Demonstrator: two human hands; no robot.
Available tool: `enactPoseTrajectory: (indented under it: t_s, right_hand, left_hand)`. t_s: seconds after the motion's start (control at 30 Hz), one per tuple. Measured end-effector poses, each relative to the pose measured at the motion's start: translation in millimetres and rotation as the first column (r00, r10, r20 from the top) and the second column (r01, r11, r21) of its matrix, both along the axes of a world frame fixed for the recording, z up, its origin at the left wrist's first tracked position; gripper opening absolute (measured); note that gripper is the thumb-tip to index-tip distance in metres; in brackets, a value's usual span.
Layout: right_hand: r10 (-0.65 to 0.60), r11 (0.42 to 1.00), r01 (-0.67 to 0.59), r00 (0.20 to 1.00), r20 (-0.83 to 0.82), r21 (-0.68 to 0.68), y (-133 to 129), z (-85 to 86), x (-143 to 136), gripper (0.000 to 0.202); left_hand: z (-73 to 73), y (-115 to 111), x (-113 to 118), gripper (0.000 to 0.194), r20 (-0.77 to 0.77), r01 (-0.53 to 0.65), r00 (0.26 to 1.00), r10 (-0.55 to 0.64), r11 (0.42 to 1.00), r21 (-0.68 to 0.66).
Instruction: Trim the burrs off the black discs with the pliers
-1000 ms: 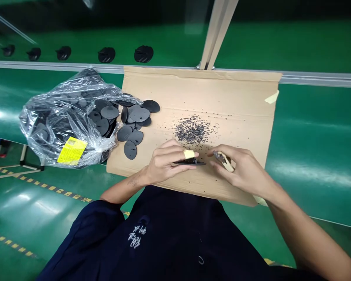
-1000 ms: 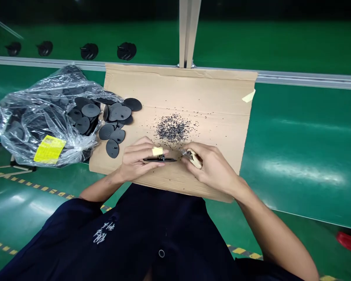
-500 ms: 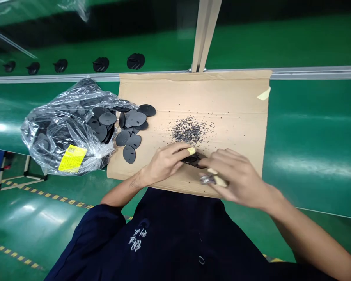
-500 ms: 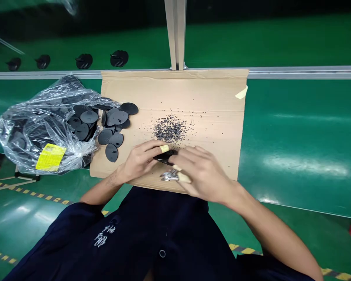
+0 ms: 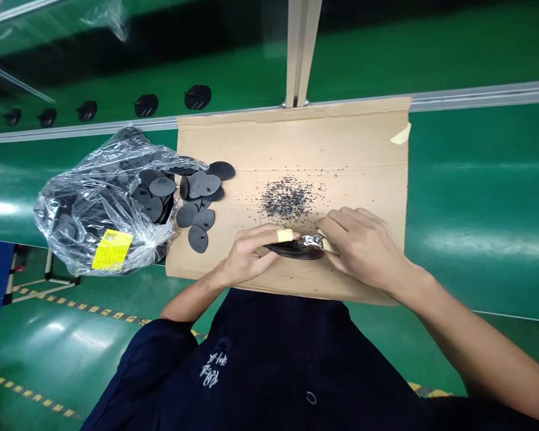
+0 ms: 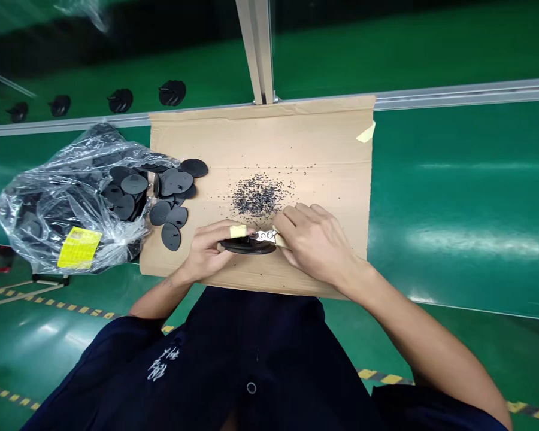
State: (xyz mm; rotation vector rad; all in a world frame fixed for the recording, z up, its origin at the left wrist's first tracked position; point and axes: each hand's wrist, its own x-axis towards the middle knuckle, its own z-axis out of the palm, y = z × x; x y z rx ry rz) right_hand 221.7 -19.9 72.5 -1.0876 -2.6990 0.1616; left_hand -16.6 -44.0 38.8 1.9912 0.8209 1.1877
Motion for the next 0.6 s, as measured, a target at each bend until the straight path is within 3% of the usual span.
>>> enactPoseTrajectory:
  t_s: [0.27,0.6]
  right_hand:
    - [0.003,1.0,-0.003,1.0,0.018,0.016,-1.5,1.4,-0.2,0.015]
    - [0.006,0.994,-0.022,0.988,0.157,0.104,-6.1,1.8,-6.0,0.018]
  left_hand:
    - [-0.3,-1.8,1.0,0.036,0.018,-0.012,1.0,0.012,1.0,-0.028]
    - [-1.3,-5.2,-1.6,0.036,0.004,-0.018,1.0,0.018,1.0,0.011]
